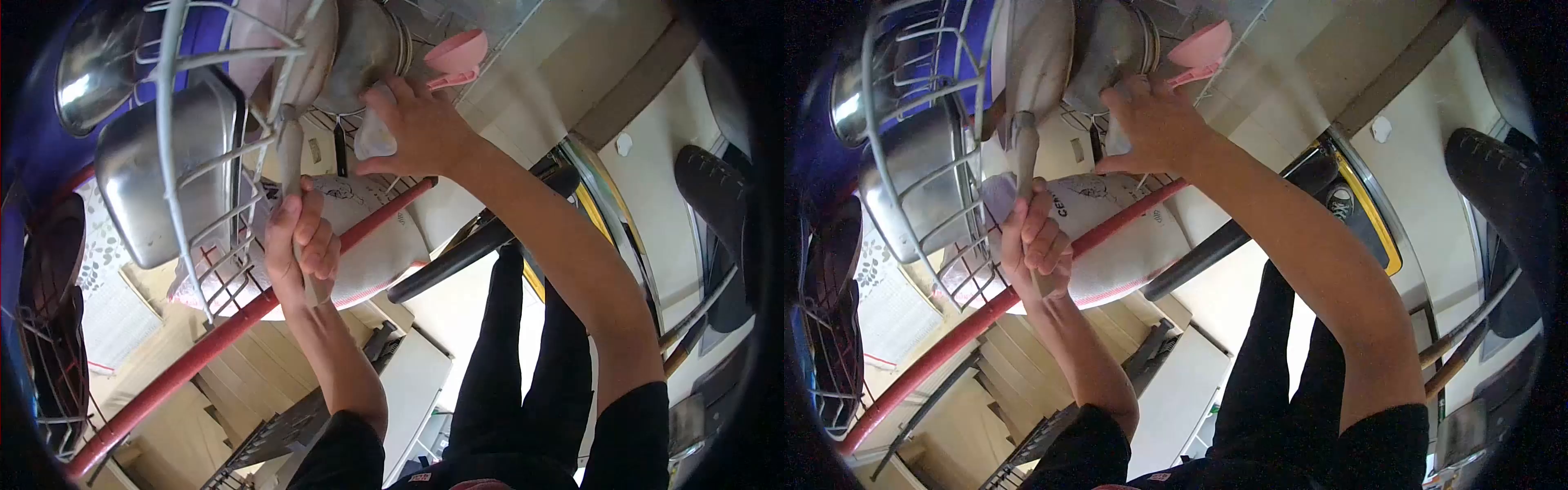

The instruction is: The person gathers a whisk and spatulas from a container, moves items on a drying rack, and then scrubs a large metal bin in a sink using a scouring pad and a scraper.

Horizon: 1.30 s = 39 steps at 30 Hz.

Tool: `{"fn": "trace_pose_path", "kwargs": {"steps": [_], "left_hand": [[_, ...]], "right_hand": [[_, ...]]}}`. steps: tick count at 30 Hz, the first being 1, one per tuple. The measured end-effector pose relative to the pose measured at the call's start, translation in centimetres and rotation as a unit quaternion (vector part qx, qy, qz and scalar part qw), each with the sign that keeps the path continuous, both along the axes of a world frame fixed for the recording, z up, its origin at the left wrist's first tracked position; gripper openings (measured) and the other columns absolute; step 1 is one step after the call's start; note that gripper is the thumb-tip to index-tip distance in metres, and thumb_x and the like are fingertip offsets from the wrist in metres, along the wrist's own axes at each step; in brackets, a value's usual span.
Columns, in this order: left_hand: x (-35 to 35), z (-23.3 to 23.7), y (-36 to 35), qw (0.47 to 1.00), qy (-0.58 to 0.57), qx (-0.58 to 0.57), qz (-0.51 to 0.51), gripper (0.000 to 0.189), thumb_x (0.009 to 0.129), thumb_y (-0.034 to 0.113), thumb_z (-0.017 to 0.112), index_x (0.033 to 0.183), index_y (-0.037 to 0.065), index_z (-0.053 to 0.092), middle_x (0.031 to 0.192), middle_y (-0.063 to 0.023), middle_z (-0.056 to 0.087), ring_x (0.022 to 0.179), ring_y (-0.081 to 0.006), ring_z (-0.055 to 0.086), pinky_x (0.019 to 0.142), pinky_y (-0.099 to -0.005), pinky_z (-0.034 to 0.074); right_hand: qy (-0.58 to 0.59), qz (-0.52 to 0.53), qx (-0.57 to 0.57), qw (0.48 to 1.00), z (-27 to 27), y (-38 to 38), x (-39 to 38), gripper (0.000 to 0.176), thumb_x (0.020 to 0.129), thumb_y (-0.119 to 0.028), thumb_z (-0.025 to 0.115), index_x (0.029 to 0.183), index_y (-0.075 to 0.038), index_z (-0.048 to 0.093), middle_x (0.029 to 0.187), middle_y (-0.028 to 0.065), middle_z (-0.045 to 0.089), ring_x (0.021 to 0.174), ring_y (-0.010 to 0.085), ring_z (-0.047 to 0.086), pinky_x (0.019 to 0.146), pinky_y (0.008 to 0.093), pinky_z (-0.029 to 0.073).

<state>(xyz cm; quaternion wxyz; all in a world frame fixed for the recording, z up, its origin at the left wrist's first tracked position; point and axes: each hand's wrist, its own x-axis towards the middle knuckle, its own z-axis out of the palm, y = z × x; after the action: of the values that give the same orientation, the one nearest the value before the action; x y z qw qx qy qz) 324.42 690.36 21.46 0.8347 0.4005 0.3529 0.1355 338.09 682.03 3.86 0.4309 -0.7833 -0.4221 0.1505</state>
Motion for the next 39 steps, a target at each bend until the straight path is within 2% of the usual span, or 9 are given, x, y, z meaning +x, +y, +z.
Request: {"fn": "trace_pose_path", "kwargs": {"steps": [4,11,16,19,22,25,29,33,39], "left_hand": [[-0.2,-0.1,0.1,1.000,-0.008,0.000,-0.006,0.027,0.106,0.013,0.043,0.122,-0.009,0.044,0.074,0.0008,0.044,0.044,-0.0035,0.045,0.037,-0.0178,0.044],[0.3,0.3,-0.2,0.998,0.049,0.043,0.006,0.024,0.104,0.017,0.050,0.116,-0.003,0.052,0.070,0.0037,0.043,0.041,-0.0009,0.040,0.034,-0.0173,0.039],[0.2,-0.3,-0.2,0.998,0.041,0.048,0.007,0.024,0.103,0.018,0.051,0.115,-0.003,0.053,0.070,0.0041,0.043,0.041,-0.0001,0.040,0.033,-0.0170,0.038],[0.3,-0.2,-0.3,0.996,0.057,0.069,0.003,0.024,0.103,0.019,0.053,0.114,-0.002,0.054,0.070,0.0042,0.044,0.041,0.0000,0.040,0.033,-0.0171,0.037],[0.3,0.0,-0.1,0.993,0.094,0.076,0.001,0.024,0.098,0.020,0.061,0.111,0.002,0.057,0.068,0.0019,0.046,0.042,-0.0065,0.041,0.035,-0.0234,0.034],[0.4,-0.1,0.0,0.991,0.096,0.088,-0.012,0.026,0.096,0.023,0.064,0.110,0.002,0.058,0.068,0.0017,0.047,0.043,-0.0070,0.042,0.036,-0.0250,0.034],[-0.1,-0.9,-0.1,0.986,0.144,0.084,-0.005,0.023,0.095,0.025,0.068,0.100,0.006,0.058,0.068,0.0012,0.049,0.045,-0.0094,0.044,0.039,-0.0272,0.035],[1.7,-1.5,-0.7,0.985,0.146,0.091,-0.008,0.025,0.093,0.027,0.069,0.082,0.009,0.057,0.064,-0.0005,0.052,0.050,-0.0113,0.049,0.045,-0.0281,0.040],[3.4,-3.2,-0.6,0.978,0.169,0.111,-0.046,0.019,0.095,0.025,0.065,0.087,0.009,0.057,0.069,0.0009,0.053,0.054,-0.0100,0.051,0.048,-0.0261,0.042]], "right_hand": [[0.014,0.008,0.079,0.997,-1.5,-1.3,1.8,0.083,0.069,-0.029,0.083,0.141,-0.022,0.043,0.141,0.0249,0.043,0.128,0.0438,0.047,0.104,0.0554,0.042],[0.270,0.058,0.136,0.951,1.3,-4.1,4.2,0.088,0.068,-0.020,0.078,0.148,-0.024,0.040,0.131,0.0198,0.051,0.127,0.0364,0.049,0.110,0.0443,0.038],[0.436,-0.094,0.300,0.843,2.6,-10.4,4.1,0.084,0.075,-0.027,0.067,0.152,-0.014,0.037,0.137,0.0125,0.052,0.133,0.0263,0.046,0.112,0.0411,0.037],[0.560,-0.131,0.440,0.690,3.8,-13.1,2.8,0.082,0.079,-0.036,0.061,0.151,-0.004,0.037,0.140,0.0119,0.052,0.132,0.0260,0.049,0.111,0.0401,0.039],[0.619,-0.069,0.444,0.644,4.2,-15.0,2.3,0.087,0.080,-0.046,0.064,0.153,-0.007,0.036,0.149,0.0119,0.044,0.138,0.0275,0.045,0.112,0.0438,0.039],[0.646,-0.172,0.424,0.611,2.7,-15.2,1.1,0.068,0.093,-0.043,0.050,0.149,-0.005,0.041,0.142,0.0123,0.052,0.130,0.0247,0.051,0.110,0.0396,0.040],[0.577,-0.185,0.332,0.723,3.3,-12.6,0.9,0.062,0.097,-0.040,0.048,0.149,-0.007,0.042,0.143,0.0119,0.052,0.129,0.0249,0.050,0.107,0.0381,0.042],[0.240,-0.149,0.145,0.948,0.8,-8.4,-1.8,0.074,0.088,-0.027,0.072,0.151,-0.006,0.038,0.141,0.0210,0.047,0.129,0.0358,0.048,0.107,0.0420,0.040],[0.011,-0.049,0.072,0.996,2.6,-2.5,-4.6,0.086,0.079,-0.021,0.080,0.153,-0.009,0.036,0.146,0.0314,0.037,0.135,0.0511,0.035,0.111,0.0533,0.036]]}}
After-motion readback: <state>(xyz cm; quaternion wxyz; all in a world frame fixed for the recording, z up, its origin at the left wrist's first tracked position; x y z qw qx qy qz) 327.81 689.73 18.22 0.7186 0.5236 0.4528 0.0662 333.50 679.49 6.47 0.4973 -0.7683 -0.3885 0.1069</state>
